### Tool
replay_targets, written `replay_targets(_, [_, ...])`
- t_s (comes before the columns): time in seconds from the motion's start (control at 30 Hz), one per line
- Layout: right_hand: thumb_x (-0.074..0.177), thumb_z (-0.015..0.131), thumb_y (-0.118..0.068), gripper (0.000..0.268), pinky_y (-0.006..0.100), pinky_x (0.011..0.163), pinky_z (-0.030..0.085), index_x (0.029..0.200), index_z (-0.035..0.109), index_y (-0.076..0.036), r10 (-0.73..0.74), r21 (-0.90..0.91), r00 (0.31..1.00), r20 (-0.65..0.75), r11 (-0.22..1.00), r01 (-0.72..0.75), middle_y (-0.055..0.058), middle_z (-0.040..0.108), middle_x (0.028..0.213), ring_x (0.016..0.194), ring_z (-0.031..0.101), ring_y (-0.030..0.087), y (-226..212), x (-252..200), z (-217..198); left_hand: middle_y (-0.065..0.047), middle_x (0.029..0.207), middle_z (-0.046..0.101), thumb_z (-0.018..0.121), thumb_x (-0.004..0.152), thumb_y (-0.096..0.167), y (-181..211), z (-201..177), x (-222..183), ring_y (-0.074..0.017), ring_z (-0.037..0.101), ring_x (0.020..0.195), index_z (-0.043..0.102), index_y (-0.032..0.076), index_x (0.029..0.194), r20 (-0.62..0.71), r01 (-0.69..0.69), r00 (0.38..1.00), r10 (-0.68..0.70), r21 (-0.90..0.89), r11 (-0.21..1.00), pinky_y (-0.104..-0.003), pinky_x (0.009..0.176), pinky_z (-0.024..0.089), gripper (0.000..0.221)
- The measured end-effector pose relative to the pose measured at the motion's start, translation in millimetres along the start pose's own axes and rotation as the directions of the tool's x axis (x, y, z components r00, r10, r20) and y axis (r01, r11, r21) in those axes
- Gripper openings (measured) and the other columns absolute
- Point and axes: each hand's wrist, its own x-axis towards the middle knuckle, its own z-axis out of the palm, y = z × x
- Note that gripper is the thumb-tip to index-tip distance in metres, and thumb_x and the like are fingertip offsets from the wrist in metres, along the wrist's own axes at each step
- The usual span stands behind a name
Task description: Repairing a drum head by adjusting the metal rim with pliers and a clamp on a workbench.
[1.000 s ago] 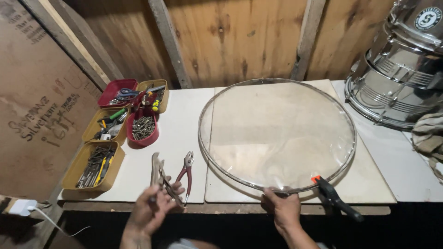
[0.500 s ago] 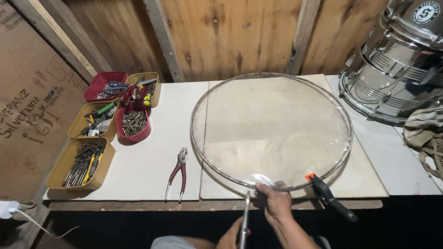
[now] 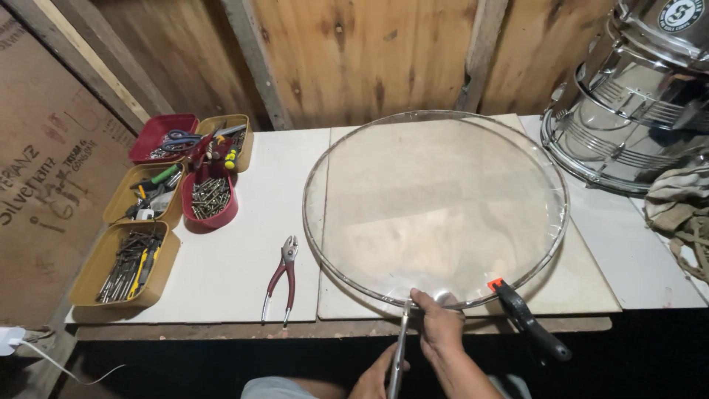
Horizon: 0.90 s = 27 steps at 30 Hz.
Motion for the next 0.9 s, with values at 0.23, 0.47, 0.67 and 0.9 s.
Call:
replay_targets(0.23, [0.069, 0.087, 0.006, 0.040, 0.034, 0.047, 0.050, 0.065, 0.051, -0.013, 0.052, 0.008, 0.995, -0.085, 0.999, -0.051, 0.007, 0.061, 0.065, 0.055, 0.061, 0.020, -4, -8, 5, 0.003, 0.113, 0.064, 0.074, 0.078, 0.042, 1, 5, 3, -0.0081, 0.066, 0.093, 0.037, 0.031, 0.161, 0.044, 0.054, 0.998, -0.045, -0.243, 0.968, -0.018, 0.086, 0.052, 0.092])
replay_targets(0.47, [0.069, 0.087, 0.005, 0.045, 0.032, 0.049, 0.049, 0.069, 0.047, -0.016, 0.004, -0.033, 0.999, -0.048, 0.999, -0.006, 0.005, 0.058, 0.062, 0.054, 0.059, 0.018, -2, -8, 1, 0.002, 0.105, 0.071, 0.074, 0.072, 0.026, 2, -6, 2, -0.0094, 0.073, 0.090, 0.049, 0.021, 0.150, 0.103, 0.038, 0.995, -0.018, -0.190, 0.981, -0.019, 0.081, 0.059, 0.081])
replay_targets(0.67, [0.069, 0.086, 0.004, 0.046, 0.032, 0.046, 0.047, 0.066, 0.045, -0.017, -0.028, -0.032, 0.999, -0.039, 0.999, 0.026, 0.002, 0.055, 0.059, 0.051, 0.057, 0.016, 1, -8, 1, -0.003, 0.094, 0.074, 0.076, 0.076, 0.009, 7, -12, -2, -0.0084, 0.072, 0.082, 0.060, 0.008, 0.128, 0.154, 0.129, 0.985, -0.080, -0.348, 0.929, -0.019, 0.077, 0.058, 0.054])
replay_targets(0.9, [0.070, 0.086, 0.003, 0.045, 0.032, 0.048, 0.047, 0.069, 0.045, -0.016, -0.026, -0.036, 1.000, -0.015, 0.999, 0.026, 0.003, 0.054, 0.059, 0.052, 0.056, 0.017, 2, -6, -2, -0.005, 0.094, 0.075, 0.073, 0.075, 0.011, 8, -20, 1, -0.0045, 0.068, 0.076, 0.061, 0.005, 0.114, 0.261, 0.211, 0.958, -0.123, -0.347, 0.914, -0.016, 0.065, 0.050, 0.041])
